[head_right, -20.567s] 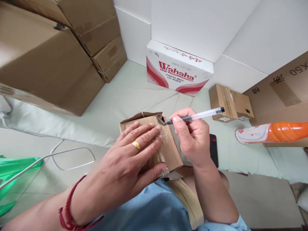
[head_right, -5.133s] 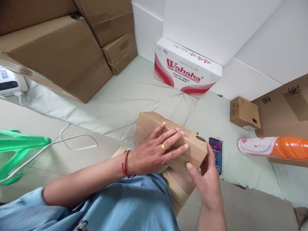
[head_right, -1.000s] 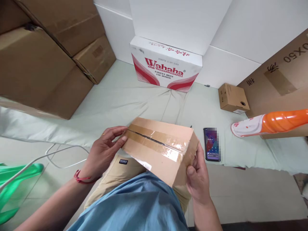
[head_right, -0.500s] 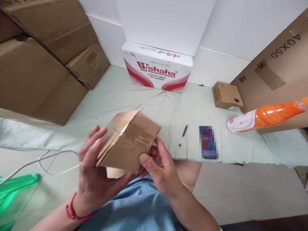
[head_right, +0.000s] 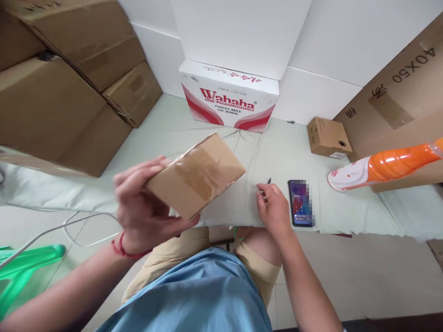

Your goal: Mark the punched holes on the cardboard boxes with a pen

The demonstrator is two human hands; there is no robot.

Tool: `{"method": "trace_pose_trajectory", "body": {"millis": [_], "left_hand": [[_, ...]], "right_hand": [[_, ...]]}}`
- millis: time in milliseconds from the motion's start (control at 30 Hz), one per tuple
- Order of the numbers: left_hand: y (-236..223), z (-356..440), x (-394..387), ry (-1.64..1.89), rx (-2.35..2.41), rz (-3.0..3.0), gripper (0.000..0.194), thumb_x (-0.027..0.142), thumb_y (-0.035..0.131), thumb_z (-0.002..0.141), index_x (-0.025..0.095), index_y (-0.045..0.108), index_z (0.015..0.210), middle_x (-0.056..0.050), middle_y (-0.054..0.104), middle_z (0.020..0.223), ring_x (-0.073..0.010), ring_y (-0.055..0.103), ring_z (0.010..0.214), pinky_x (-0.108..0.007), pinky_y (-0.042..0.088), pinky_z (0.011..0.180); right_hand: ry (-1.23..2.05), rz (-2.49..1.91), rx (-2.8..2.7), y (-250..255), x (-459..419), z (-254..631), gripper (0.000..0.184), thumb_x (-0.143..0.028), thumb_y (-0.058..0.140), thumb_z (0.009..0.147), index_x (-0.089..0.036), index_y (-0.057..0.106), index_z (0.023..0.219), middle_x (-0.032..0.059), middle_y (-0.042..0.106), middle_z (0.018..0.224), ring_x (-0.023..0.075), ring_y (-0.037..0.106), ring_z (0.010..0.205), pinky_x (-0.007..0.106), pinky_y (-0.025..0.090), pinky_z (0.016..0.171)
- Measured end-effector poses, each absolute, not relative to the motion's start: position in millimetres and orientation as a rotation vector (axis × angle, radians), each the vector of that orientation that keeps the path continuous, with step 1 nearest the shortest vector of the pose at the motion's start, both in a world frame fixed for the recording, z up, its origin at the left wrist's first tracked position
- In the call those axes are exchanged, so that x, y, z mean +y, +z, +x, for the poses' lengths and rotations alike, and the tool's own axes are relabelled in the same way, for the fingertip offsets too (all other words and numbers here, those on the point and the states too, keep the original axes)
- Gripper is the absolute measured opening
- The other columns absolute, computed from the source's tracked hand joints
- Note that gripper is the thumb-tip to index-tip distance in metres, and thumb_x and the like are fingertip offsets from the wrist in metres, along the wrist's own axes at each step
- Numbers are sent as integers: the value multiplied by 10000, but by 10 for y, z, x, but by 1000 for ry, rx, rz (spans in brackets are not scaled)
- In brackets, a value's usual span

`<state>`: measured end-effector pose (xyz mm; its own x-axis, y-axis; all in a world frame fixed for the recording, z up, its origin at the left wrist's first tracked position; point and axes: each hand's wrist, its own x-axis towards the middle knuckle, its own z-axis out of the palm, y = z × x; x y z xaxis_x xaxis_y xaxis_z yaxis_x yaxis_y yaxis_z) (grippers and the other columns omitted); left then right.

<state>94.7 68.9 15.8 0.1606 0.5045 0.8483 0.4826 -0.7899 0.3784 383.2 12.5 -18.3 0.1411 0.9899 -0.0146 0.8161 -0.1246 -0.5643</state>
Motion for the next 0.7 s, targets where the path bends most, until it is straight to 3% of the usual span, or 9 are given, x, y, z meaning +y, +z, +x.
{"method": "trace_pose_trajectory", "body": {"millis": [67, 133, 267, 467, 600, 700], "left_hand": [[122, 1035, 910, 1639, 862, 2304, 873, 481, 880, 872, 306, 433, 1601, -136, 614, 1448, -391, 621, 1450, -638, 537, 1238], [106, 1131, 1074, 1536, 737, 2267, 878, 360, 849, 876, 309, 388, 1621, -148, 588, 1527, -408, 521, 1581, -667, 452, 1312], [195, 1238, 1150, 1389, 655, 2333, 929, 199, 804, 817, 253, 366, 1635, -168, 582, 1585, -404, 472, 1624, -683, 364, 1361], [248, 1265, 994, 1310, 665, 2383, 866, 119, 717, 842, 202, 366, 1629, -213, 607, 1559, -390, 528, 1579, -629, 434, 1303], [237, 1292, 884, 1271, 687, 2513, 904, 164, 700, 868, 190, 315, 1686, -233, 627, 1555, -383, 611, 1478, -581, 487, 1223], [455, 1220, 712, 1314, 762, 2643, 933, 229, 689, 897, 165, 279, 1733, -221, 662, 1534, -373, 643, 1416, -525, 501, 1152]], "right_hand": [[358, -2303, -2054, -268, 294, 4054, 451, -187, 458, 1076, -175, 700, 1456, 186, 692, 1436, 278, 730, 1203, 341, 566, 870], [288, -2431, -2326, -303, 407, 4181, 505, -150, 423, 1069, -212, 664, 1508, 183, 672, 1475, 282, 735, 1217, 299, 507, 751], [311, -2398, -2556, -297, 516, 4253, 413, -147, 423, 1071, -209, 723, 1348, 146, 768, 1190, 247, 783, 933, 285, 424, 670], [261, -2277, -2728, -322, 658, 4240, 311, -143, 516, 1026, -169, 751, 1228, 154, 822, 1055, 272, 801, 921, 287, 433, 715], [167, -2271, -2698, -284, 561, 4242, 206, -243, 590, 1009, -156, 762, 1082, 174, 829, 1019, 282, 793, 925, 290, 424, 693], [28, -2222, -2514, -222, 213, 4347, 191, -276, 569, 990, -174, 730, 986, 117, 800, 858, 234, 757, 768, 280, 409, 649]]}}
